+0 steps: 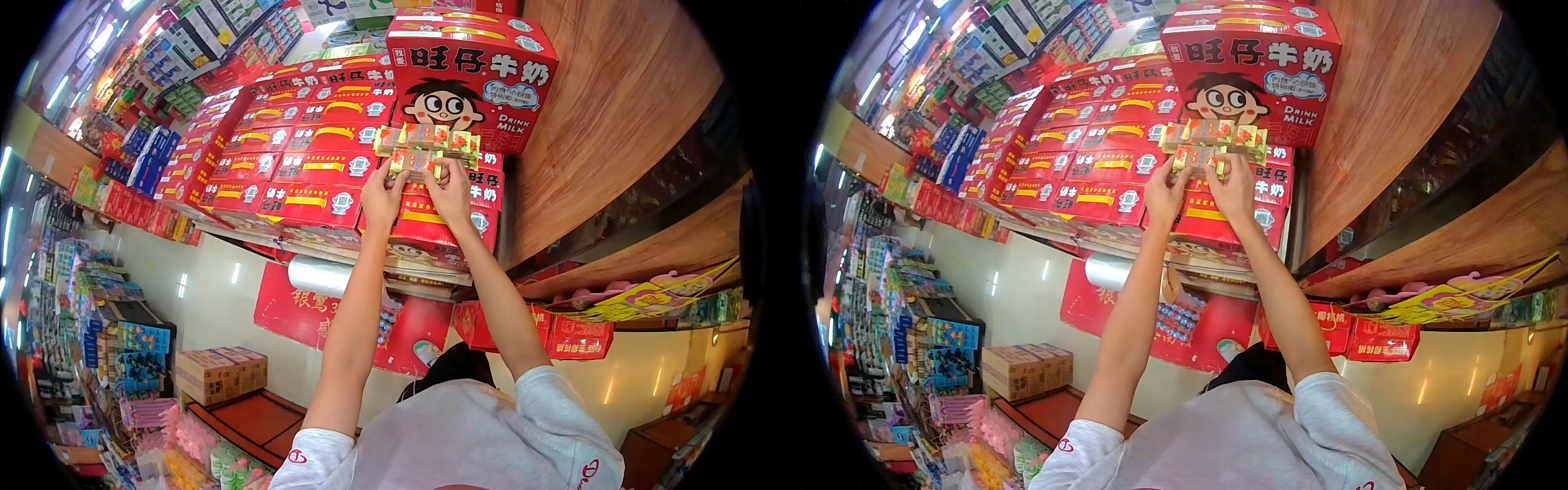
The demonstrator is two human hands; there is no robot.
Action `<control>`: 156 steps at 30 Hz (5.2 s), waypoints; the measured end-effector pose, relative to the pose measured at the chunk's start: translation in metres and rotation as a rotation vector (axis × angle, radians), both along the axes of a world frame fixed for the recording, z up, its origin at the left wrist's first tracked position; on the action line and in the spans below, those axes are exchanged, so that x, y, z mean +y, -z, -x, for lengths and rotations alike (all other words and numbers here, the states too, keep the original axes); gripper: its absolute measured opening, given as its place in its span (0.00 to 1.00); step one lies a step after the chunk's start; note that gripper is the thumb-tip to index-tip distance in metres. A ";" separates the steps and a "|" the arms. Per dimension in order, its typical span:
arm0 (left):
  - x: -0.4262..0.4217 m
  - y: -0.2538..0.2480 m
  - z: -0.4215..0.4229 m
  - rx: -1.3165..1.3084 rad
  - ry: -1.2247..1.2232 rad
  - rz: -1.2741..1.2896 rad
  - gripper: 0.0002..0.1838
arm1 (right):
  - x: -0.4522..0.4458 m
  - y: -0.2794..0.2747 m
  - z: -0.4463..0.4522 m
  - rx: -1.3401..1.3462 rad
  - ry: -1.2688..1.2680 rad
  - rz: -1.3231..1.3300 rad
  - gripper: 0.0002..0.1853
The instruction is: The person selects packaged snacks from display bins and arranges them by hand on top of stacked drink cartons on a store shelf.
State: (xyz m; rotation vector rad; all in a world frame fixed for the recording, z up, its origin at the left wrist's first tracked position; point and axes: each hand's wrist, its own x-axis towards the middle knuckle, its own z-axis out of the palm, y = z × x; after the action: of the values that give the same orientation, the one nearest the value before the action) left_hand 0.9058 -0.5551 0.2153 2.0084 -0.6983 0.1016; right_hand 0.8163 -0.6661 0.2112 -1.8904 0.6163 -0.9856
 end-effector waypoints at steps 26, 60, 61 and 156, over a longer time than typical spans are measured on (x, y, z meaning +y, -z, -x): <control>0.234 0.164 0.272 0.610 -0.266 0.487 0.20 | 0.194 0.039 0.152 -0.017 -0.577 0.040 0.05; 0.480 0.111 0.531 0.384 -1.251 0.664 0.18 | 0.461 0.084 0.347 0.274 -1.983 0.200 0.09; 0.482 0.113 0.532 0.387 -1.247 0.661 0.18 | 0.462 0.084 0.348 0.284 -1.971 0.183 0.09; 0.583 0.254 0.929 -0.051 -2.311 1.374 0.36 | 0.728 0.175 0.764 0.390 -2.650 0.703 0.17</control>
State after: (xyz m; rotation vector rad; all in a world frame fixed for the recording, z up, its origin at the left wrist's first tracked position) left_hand -0.0233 0.0283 -0.0384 0.4469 1.5585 1.3997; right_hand 0.0528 0.0621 0.0366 -1.4876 -1.9492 1.0672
